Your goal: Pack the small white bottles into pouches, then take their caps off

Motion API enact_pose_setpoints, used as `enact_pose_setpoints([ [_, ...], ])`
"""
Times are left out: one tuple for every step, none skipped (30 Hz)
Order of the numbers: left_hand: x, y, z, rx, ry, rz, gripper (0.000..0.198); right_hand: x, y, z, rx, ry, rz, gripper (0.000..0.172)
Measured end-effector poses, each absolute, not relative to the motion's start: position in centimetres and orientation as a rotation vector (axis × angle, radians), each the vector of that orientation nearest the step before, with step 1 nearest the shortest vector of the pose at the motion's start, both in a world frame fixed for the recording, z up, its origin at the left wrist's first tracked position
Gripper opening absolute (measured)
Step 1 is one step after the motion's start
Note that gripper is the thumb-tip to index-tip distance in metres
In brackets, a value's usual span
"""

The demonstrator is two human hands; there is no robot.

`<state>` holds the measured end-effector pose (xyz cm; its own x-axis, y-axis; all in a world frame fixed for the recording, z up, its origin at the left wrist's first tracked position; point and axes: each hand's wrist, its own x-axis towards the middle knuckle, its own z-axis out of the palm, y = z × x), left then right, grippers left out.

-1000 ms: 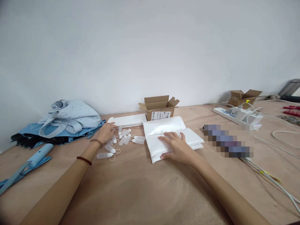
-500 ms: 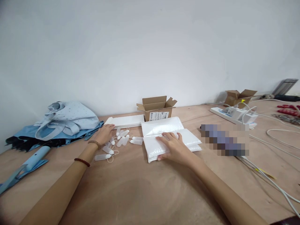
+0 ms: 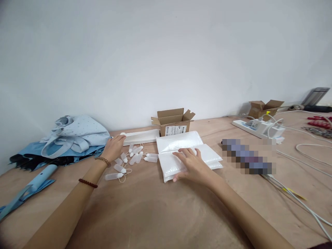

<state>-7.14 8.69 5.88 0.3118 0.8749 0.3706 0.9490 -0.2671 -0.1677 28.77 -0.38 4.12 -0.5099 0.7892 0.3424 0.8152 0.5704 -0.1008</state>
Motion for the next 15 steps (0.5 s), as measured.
enact_pose_setpoints([
  [-7.1,8.3,6.3,-2.224,-1.611,-0.285,0.047,28.7,-0.5,4.2,-1.305,-2.449,-0.091,0.081],
  [-7.0,7.8,6.7,-2.221,-1.594,-0.279,0.048,28.5,-0.5,4.3,-1.305,-2.439,-0.083,0.077],
  [-7.0,7.3,7.1,-2.215,-1.579,-0.275,0.049,28.4,-0.6,4.4,-1.304,-2.426,-0.079,0.073],
  [-7.0,6.8,7.5,-2.203,-1.563,-0.275,0.05,28.2,-0.7,4.4,-1.304,-2.41,-0.079,0.069],
  [-7.1,6.3,7.8,-2.187,-1.547,-0.28,0.051,28.0,-0.8,4.4,-1.302,-2.394,-0.083,0.065],
  [-7.3,5.7,8.0,-2.174,-1.526,-0.288,0.052,27.8,-0.8,4.4,-1.299,-2.377,-0.091,0.061],
  [-7.5,5.2,8.2,-2.164,-1.502,-0.302,0.052,27.6,-0.9,4.4,-1.293,-2.363,-0.103,0.058],
  [-7.7,4.6,8.3,-2.157,-1.477,-0.325,0.051,27.3,-1.0,4.4,-1.284,-2.353,-0.12,0.056],
  [-7.9,4.1,8.4,-2.148,-1.454,-0.36,0.049,27.0,-1.2,4.4,-1.27,-2.345,-0.143,0.054],
  [-8.2,3.7,8.3,-2.137,-1.431,-0.407,0.047,26.6,-1.3,4.3,-1.253,-2.341,-0.171,0.053],
  [-8.4,3.2,8.2,-2.116,-1.406,-0.469,0.043,26.2,-1.5,4.3,-1.229,-2.341,-0.202,0.053],
  [-8.6,2.8,8.0,-2.092,-1.374,-0.532,0.038,25.8,-1.7,4.3,-1.202,-2.342,-0.233,0.052],
  [-8.7,2.4,7.8,-2.065,-1.335,-0.595,0.033,25.4,-1.9,4.3,-1.171,-2.341,-0.264,0.051],
  [-8.7,1.9,7.5,-2.046,-1.291,-0.648,0.028,25.0,-2.1,4.2,-1.139,-2.339,-0.293,0.05],
  [-8.5,1.4,7.3,-2.033,-1.246,-0.69,0.025,24.6,-2.3,4.2,-1.106,-2.335,-0.322,0.049],
])
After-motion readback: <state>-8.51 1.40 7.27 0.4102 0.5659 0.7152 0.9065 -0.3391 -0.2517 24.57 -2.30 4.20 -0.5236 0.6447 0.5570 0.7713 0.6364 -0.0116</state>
